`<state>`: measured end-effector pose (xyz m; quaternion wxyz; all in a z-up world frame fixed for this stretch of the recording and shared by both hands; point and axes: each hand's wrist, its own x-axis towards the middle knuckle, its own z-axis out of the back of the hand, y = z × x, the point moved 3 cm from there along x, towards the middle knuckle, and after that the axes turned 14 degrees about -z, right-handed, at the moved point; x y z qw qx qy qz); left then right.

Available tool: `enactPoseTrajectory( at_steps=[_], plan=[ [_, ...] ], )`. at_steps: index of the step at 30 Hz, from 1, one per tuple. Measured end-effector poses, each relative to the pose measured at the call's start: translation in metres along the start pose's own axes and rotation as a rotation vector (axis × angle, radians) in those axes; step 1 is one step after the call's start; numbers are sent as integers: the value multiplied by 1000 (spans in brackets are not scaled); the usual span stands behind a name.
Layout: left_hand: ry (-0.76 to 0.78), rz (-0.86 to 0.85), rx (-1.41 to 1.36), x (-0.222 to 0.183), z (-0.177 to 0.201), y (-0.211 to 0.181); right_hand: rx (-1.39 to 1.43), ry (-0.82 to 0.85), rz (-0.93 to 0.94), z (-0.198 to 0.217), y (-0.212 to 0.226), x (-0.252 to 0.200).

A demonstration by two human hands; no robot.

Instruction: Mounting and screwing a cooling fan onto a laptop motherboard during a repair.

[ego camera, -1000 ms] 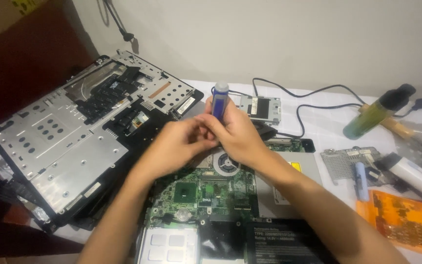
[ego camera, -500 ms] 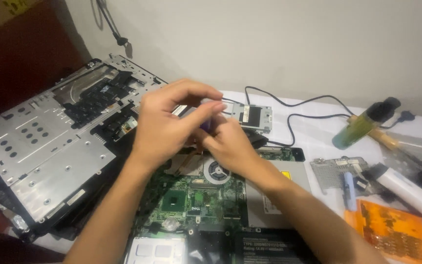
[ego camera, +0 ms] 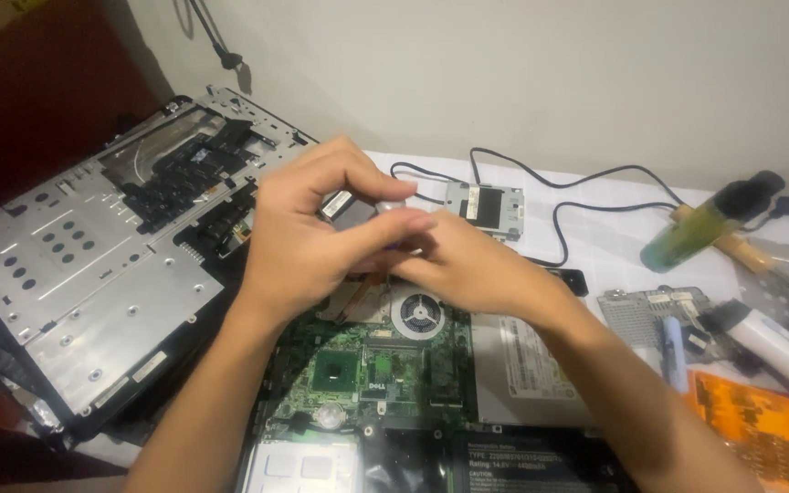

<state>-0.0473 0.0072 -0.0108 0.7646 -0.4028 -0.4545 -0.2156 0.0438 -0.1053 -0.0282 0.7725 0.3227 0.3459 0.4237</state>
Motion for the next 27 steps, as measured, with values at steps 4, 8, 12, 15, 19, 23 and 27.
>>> enactPoseTrajectory(
  at_steps=[4,8,12,15,19,23,27],
  plan=[
    [8,14,-19,-1,1,3,92,43,50,-1,4,-2],
    [44,-19,11,0,2,0,-17,40,-77,1,-1,0],
    [47,-50,-29,-1,2,-1,-140,73,-240,0,-11,4],
    [43,-63,-60,0,2,-4,-141,84,-236,0,-8,0],
    [45,-74,-78,-1,2,-6,-168,83,-170,1,-10,2],
    [53,-63,-109,-1,3,-7,-141,81,-28,0,-10,4],
    [98,-107,-116,3,5,-9,40,180,117,0,10,-5]
  ],
)
